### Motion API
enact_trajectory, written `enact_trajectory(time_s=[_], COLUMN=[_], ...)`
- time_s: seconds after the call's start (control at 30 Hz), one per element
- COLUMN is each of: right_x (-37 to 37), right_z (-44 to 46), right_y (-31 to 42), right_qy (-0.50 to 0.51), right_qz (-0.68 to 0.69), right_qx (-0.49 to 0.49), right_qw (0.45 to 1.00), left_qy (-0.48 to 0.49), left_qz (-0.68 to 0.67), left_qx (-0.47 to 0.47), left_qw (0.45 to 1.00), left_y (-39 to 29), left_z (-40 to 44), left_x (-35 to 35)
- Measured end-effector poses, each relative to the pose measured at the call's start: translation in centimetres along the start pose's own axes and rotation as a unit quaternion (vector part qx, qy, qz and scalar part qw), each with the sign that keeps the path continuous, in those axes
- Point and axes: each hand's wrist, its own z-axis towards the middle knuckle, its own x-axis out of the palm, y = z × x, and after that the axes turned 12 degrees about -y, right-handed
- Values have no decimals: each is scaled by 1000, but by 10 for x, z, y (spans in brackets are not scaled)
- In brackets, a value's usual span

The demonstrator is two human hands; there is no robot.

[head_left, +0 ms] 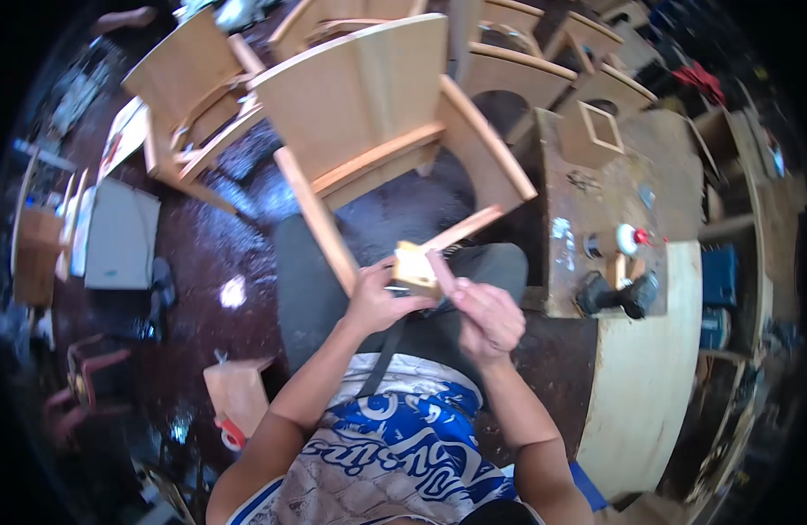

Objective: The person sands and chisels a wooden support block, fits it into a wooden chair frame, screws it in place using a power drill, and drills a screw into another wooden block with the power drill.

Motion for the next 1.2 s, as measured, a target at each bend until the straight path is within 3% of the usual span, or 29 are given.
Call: enact_trajectory(time_s=[0.1, 0.2, 0.47, 0.53, 0.57, 0.6, 0.67, 0.73, 0.83, 0.87, 1.0, 1.07, 1.2], right_x=[-4, -6, -26, -35, -41, -48, -66, -84, -103, -104, -94, -89, -75], right_z=[-1, -10, -14, -16, -12, -7, -23, -37, -53, -55, -62, -71, -82], right_y=[4, 2, -19, -37, -50, -63, -113, -166, -223, -235, -251, -255, -261], right_qy=[29, 19, 45, 46, 30, 0, -99, -168, -118, -89, -22, 37, 56], right_qz=[30, 45, 20, -25, -59, -98, -184, -258, -393, -424, -479, -539, -536], right_qx=[17, 45, 35, 39, 35, 61, 151, 220, 181, 146, 82, 89, 123], right_qw=[999, 998, 998, 998, 997, 993, 966, 926, 894, 889, 873, 837, 833], left_qy=[-7, 63, 150, 51, 38, 40, -92, -129, -183, -184, -192, -198, -209], left_qz=[-84, 7, -86, -228, -238, -238, -163, -164, -29, 74, 83, 78, 69], left_qx=[-63, -31, -98, -171, -139, -135, -106, -104, -32, 6, 21, 20, 9], left_qw=[994, 998, 980, 957, 960, 961, 977, 972, 982, 980, 978, 977, 975], left_y=[2, -1, -2, 16, 21, 26, 40, 51, 77, 70, 78, 73, 74], left_z=[-4, -1, 0, 3, 8, 12, 18, 27, 43, 46, 47, 46, 51], left_x=[4, -9, -18, -19, -20, -18, -13, -5, -1, -2, -4, -5, -9])
